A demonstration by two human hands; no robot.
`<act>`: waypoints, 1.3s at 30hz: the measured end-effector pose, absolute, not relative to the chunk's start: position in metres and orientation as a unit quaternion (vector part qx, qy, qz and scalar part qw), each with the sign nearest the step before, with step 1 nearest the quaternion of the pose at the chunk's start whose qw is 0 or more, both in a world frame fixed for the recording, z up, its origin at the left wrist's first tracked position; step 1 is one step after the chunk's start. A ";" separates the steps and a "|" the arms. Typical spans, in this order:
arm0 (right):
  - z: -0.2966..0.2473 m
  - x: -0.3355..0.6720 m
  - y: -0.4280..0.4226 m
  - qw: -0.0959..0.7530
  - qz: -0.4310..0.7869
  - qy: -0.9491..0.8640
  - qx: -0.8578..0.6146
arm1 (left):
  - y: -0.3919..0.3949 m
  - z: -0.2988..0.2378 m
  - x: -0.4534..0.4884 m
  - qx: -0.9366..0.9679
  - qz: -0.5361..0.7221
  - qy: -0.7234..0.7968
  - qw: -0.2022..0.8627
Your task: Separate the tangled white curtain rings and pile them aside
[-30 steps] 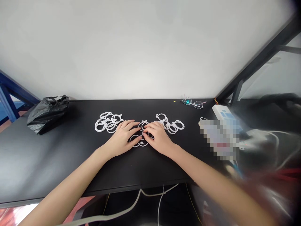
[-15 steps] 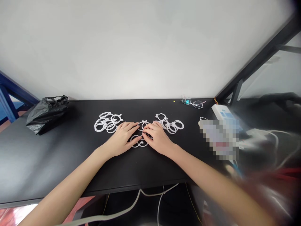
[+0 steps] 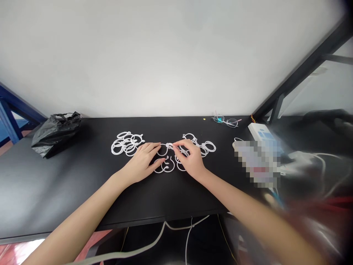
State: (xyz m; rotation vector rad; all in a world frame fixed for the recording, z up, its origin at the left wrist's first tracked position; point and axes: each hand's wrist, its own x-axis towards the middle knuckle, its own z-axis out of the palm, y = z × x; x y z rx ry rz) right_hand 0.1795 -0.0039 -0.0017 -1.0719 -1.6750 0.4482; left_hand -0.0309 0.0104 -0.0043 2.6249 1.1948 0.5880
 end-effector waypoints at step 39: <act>-0.007 0.170 -0.013 0.533 0.238 -0.771 -0.253 | 0.005 0.013 -0.026 0.704 0.344 0.313 0.536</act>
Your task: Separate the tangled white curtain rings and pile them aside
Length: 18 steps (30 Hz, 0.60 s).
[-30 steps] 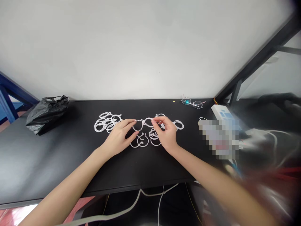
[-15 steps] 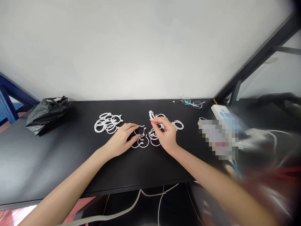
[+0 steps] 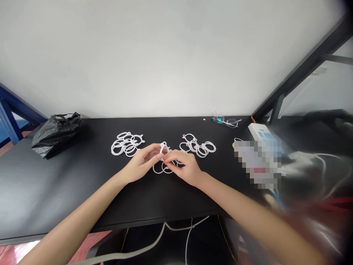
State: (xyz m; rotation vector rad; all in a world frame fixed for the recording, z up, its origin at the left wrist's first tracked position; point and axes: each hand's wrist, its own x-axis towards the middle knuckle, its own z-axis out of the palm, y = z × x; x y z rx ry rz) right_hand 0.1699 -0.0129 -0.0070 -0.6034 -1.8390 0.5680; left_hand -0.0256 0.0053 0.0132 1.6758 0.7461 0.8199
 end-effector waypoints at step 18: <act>-0.004 0.171 -0.017 0.523 0.315 -0.709 -0.353 | 0.005 0.007 -0.025 0.739 0.341 0.316 0.488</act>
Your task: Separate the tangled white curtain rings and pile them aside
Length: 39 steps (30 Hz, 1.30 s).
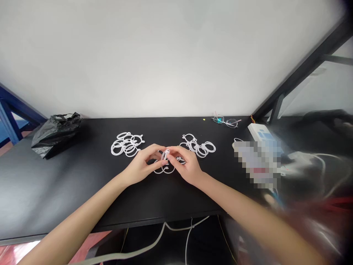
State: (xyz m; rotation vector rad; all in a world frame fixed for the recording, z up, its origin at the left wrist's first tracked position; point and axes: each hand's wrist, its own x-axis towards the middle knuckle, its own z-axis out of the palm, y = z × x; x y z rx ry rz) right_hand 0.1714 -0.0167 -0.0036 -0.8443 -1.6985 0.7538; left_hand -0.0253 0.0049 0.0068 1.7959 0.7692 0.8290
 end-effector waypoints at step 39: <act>-0.007 0.171 -0.014 0.545 0.340 -0.673 -0.367 | 0.004 0.012 -0.026 0.814 0.322 0.339 0.345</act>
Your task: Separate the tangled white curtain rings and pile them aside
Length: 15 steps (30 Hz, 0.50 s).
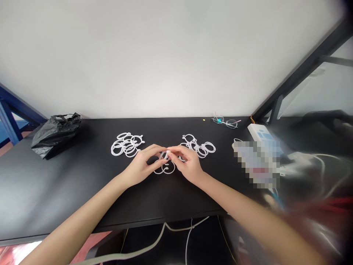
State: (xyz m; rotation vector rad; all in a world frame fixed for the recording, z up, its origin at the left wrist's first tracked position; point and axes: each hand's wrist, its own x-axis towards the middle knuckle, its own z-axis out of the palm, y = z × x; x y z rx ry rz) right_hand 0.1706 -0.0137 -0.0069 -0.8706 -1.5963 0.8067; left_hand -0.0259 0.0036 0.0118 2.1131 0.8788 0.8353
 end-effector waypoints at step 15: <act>-0.003 0.171 -0.016 0.549 0.306 -0.678 -0.382 | 0.041 0.018 -0.088 0.812 0.260 0.513 -0.097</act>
